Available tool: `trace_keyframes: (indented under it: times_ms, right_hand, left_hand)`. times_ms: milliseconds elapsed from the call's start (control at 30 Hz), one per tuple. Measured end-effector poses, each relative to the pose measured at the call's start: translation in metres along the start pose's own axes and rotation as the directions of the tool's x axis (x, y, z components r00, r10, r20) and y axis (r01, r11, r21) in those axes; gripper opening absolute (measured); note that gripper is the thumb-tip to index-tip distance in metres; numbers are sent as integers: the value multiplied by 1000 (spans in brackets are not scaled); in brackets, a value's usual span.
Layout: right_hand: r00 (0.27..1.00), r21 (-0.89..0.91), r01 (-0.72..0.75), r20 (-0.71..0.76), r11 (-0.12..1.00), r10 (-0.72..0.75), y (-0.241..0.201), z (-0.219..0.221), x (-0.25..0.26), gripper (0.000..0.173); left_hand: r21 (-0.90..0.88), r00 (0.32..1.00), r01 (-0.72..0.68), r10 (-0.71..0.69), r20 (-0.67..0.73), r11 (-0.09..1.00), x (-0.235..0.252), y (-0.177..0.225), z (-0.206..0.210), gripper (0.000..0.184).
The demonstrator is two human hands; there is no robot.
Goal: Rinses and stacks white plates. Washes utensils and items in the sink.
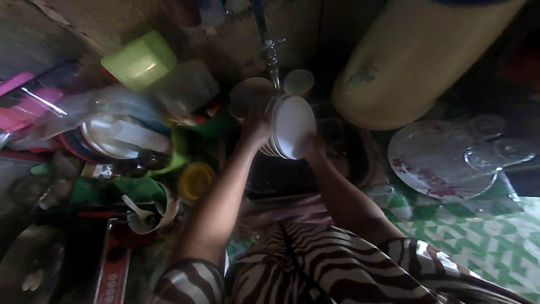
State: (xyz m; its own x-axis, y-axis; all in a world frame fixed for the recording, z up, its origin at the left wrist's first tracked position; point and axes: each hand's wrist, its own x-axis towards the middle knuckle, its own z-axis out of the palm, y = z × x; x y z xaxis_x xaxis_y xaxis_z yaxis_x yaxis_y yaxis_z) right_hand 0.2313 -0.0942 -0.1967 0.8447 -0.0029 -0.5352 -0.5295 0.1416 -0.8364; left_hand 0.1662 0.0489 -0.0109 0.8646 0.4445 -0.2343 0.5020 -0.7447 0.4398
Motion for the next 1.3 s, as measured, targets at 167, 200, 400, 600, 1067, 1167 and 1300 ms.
trace_keyframes:
  times_ms: [167, 200, 400, 600, 1067, 1167, 1300]
  right_hand:
    - [997, 77, 72, 18, 994, -74, -1, -2, -9, 37]
    - [995, 111, 92, 37, 990, -97, -1, -2, -11, 36]
    - [990, -22, 137, 30, 990, -136, -7, -11, -12, 37]
    - [985, 118, 106, 124, 987, -120, -1, -26, -11, 43]
    - [866, 335, -81, 490, 939, -100, -6, -38, -20, 37]
    - [866, 297, -38, 487, 954, -117, -5, -39, -17, 42]
    - [866, 241, -3, 486, 970, -118, -5, -36, -19, 43]
  left_hand:
    - [-23, 997, 65, -66, -41, 998, -5, 1, 2, 53]
    - [-26, 996, 77, -78, -46, 997, -6, 2, 2, 53]
    - [-71, 994, 100, -103, -32, 992, -10, 0, 8, 54]
    - [-119, 993, 99, -105, -46, 988, -12, -9, 13, 53]
    - [-34, 985, 127, -130, -113, 991, -17, -7, 14, 54]
    - [22, 985, 136, -133, -107, 990, -19, -8, 19, 51]
    - [133, 987, 147, -137, -83, 980, -15, -14, 29, 53]
